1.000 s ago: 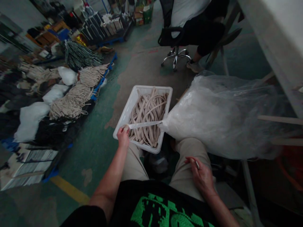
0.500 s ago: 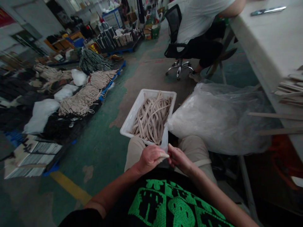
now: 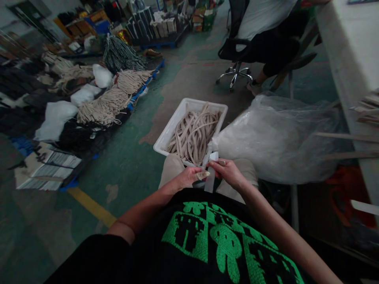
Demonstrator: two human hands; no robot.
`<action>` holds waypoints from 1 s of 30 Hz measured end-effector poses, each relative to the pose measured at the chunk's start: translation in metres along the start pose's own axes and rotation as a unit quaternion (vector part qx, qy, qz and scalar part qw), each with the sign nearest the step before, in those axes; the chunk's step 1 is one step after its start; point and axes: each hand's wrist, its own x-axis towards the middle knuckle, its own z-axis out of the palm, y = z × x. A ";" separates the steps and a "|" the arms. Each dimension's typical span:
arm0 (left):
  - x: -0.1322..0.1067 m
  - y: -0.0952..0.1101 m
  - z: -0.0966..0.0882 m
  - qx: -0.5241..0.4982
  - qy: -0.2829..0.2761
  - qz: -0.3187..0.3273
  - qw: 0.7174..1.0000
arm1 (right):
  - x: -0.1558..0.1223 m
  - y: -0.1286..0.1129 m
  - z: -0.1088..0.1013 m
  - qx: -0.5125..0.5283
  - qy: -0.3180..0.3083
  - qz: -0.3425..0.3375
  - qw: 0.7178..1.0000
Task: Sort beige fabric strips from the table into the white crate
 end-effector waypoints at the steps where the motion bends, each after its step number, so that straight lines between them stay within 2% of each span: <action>1: 0.001 -0.001 0.004 -0.012 -0.034 -0.031 0.999 | 0.001 0.001 0.000 -0.006 0.005 -0.005 1.000; 3: 0.002 -0.004 0.013 -0.046 -0.089 -0.083 0.991 | 0.002 0.002 -0.001 -0.018 0.017 -0.012 1.000; 6: 0.007 -0.007 0.021 -0.131 -0.097 -0.121 0.979 | 0.003 0.003 -0.006 -0.017 0.040 -0.012 0.999; 8: 0.014 -0.007 0.021 -0.203 -0.048 -0.102 0.973 | -0.001 0.002 -0.012 -0.012 0.052 -0.003 0.999; 10: 0.023 -0.005 0.016 -0.268 0.014 -0.063 0.961 | -0.008 0.000 -0.018 -0.015 0.038 0.017 0.999; 12: 0.033 -0.002 0.012 -0.314 0.060 -0.019 0.947 | -0.019 -0.001 -0.020 -0.022 -0.014 0.044 0.999; 14: 0.040 0.000 0.009 -0.332 0.083 0.020 0.939 | -0.029 -0.001 -0.015 -0.019 -0.079 0.070 0.994; 17: 0.046 0.000 0.013 -0.318 0.096 0.060 0.941 | -0.038 0.000 -0.002 -0.008 -0.130 0.089 0.988; 22: 0.043 0.002 0.028 -0.242 0.103 0.084 0.961 | -0.033 -0.002 0.012 0.012 -0.114 0.089 0.989; 30: 0.037 -0.005 0.035 -0.169 0.034 0.031 0.984 | -0.029 -0.001 0.008 0.056 -0.118 0.111 0.985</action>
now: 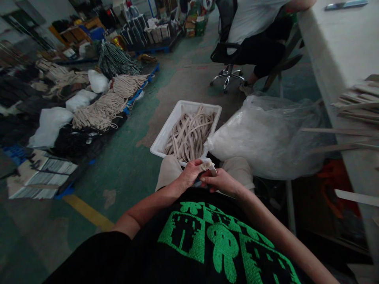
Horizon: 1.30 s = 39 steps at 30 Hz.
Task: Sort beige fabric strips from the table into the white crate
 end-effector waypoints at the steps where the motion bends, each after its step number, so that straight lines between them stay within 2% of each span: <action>1: 0.000 -0.002 0.000 0.005 -0.002 -0.004 1.000 | -0.001 0.001 0.000 0.003 -0.001 0.001 1.000; 11: -0.007 0.005 0.006 0.081 -0.011 -0.030 0.996 | 0.002 0.000 0.003 0.009 0.013 0.017 1.000; 13: -0.004 0.005 0.003 0.060 0.010 -0.014 0.998 | 0.001 0.003 -0.001 -0.008 -0.002 0.010 1.000; 16: 0.003 0.003 -0.005 -0.006 0.043 0.017 0.999 | -0.008 0.008 -0.010 -0.085 0.001 -0.041 0.996; 19: 0.009 -0.003 -0.011 -0.096 0.067 0.009 0.993 | -0.021 0.014 -0.018 -0.199 0.041 -0.076 0.976; 21: 0.009 -0.009 -0.013 -0.149 0.079 -0.018 0.985 | -0.028 0.016 -0.020 -0.266 0.080 -0.066 0.958; 24: 0.008 -0.014 -0.011 -0.200 0.066 -0.053 0.976 | -0.034 0.015 -0.017 -0.344 0.140 -0.058 0.927; 27: 0.007 -0.012 -0.009 -0.239 0.067 -0.084 0.965 | -0.036 0.011 -0.012 -0.380 0.191 -0.084 0.901; 30: 0.007 -0.008 -0.010 -0.266 0.081 -0.104 0.955 | -0.037 0.009 -0.011 -0.384 0.229 -0.111 0.888; 34: 0.008 -0.004 -0.010 -0.270 0.090 -0.095 0.954 | -0.034 0.012 -0.011 -0.404 0.221 -0.101 0.882; 39: 0.001 -0.012 -0.002 -0.225 0.042 -0.048 0.972 | -0.022 0.009 -0.005 -0.423 0.206 -0.079 0.879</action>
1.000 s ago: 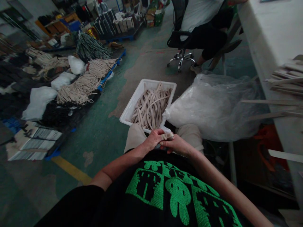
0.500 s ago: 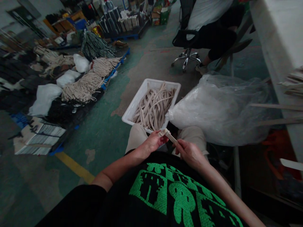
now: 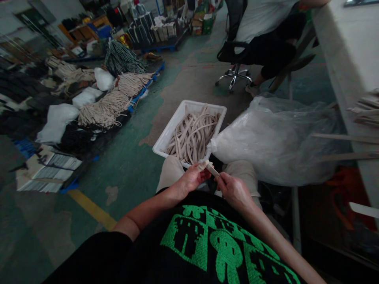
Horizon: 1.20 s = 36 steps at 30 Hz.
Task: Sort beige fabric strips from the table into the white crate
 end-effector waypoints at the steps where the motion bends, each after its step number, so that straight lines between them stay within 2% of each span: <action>1: -0.001 -0.002 0.000 0.010 -0.008 0.006 1.000 | 0.002 -0.003 -0.001 -0.001 -0.009 0.003 1.000; 4: 0.001 0.000 0.000 0.015 0.000 0.022 1.000 | 0.005 -0.009 -0.011 0.006 -0.042 -0.002 0.999; 6: 0.004 0.012 -0.001 -0.012 0.047 0.042 0.998 | 0.002 -0.009 -0.024 0.034 -0.045 -0.016 0.998; 8: 0.005 0.027 -0.002 -0.046 0.105 0.059 0.992 | -0.003 -0.007 -0.036 0.067 -0.020 -0.020 0.997; 10: 0.003 0.034 0.000 -0.071 0.135 0.052 0.987 | -0.003 -0.008 -0.044 0.060 0.026 -0.020 0.998; 13: -0.004 0.027 0.007 -0.089 0.089 0.010 0.992 | 0.006 -0.015 -0.042 -0.006 0.058 -0.039 0.998; 16: -0.006 0.015 0.014 -0.105 0.034 0.012 0.994 | 0.013 -0.021 -0.037 -0.026 0.030 -0.053 0.998; 19: -0.004 0.017 0.013 -0.128 0.075 0.031 0.988 | 0.006 -0.017 -0.049 0.006 0.031 -0.071 0.997; 22: -0.003 0.022 0.012 -0.142 0.117 0.014 0.983 | -0.002 -0.016 -0.066 0.008 0.059 -0.077 0.995; 23: -0.004 0.021 0.013 -0.143 0.108 0.007 0.984 | -0.002 -0.019 -0.069 -0.003 0.065 -0.079 0.995; 27: -0.007 0.014 0.025 -0.133 -0.002 0.029 0.991 | 0.005 -0.036 -0.067 -0.041 0.065 -0.088 0.993; 29: -0.008 0.017 0.028 -0.134 0.004 0.054 0.989 | 0.004 -0.039 -0.068 -0.037 0.075 -0.091 0.992; 32: -0.009 0.023 0.030 -0.142 0.053 0.061 0.987 | -0.002 -0.035 -0.076 -0.036 0.131 -0.096 0.986; 34: -0.011 0.022 0.031 -0.129 0.034 0.045 0.990 | -0.001 -0.032 -0.076 -0.053 0.157 -0.101 0.981; 36: -0.012 0.019 0.035 -0.112 -0.012 0.045 0.993 | 0.004 -0.033 -0.072 -0.074 0.151 -0.106 0.980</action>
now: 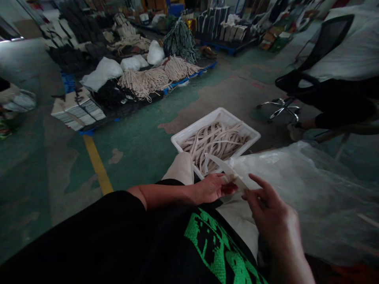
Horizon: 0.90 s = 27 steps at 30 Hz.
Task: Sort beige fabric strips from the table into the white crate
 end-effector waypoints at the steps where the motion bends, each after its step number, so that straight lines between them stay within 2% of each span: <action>1: 0.000 -0.002 0.001 0.003 -0.016 0.008 1.000 | 0.002 -0.001 0.003 -0.002 -0.011 -0.003 1.000; 4: 0.000 -0.001 0.004 -0.006 -0.001 0.042 0.999 | 0.003 -0.002 0.005 0.023 -0.022 0.011 0.999; 7: -0.001 0.001 0.005 0.003 0.027 0.052 0.998 | -0.003 0.000 -0.001 0.034 0.011 0.032 0.999; 13: -0.006 -0.011 0.008 0.057 -0.035 0.051 0.996 | -0.006 -0.001 -0.002 0.047 -0.009 0.019 0.999; 17: -0.011 -0.018 0.013 0.085 -0.061 0.027 0.994 | -0.010 -0.004 -0.005 0.044 0.014 0.022 0.999; 20: -0.012 -0.018 0.016 0.090 -0.091 0.024 0.991 | -0.012 -0.012 -0.009 0.028 0.007 0.022 0.999; 24: -0.008 -0.007 0.017 0.079 -0.033 0.068 0.994 | -0.015 -0.018 -0.015 0.098 0.019 0.061 0.993; 27: -0.007 -0.002 0.016 0.070 -0.013 0.084 0.994 | -0.014 -0.014 -0.013 0.069 0.045 0.054 0.995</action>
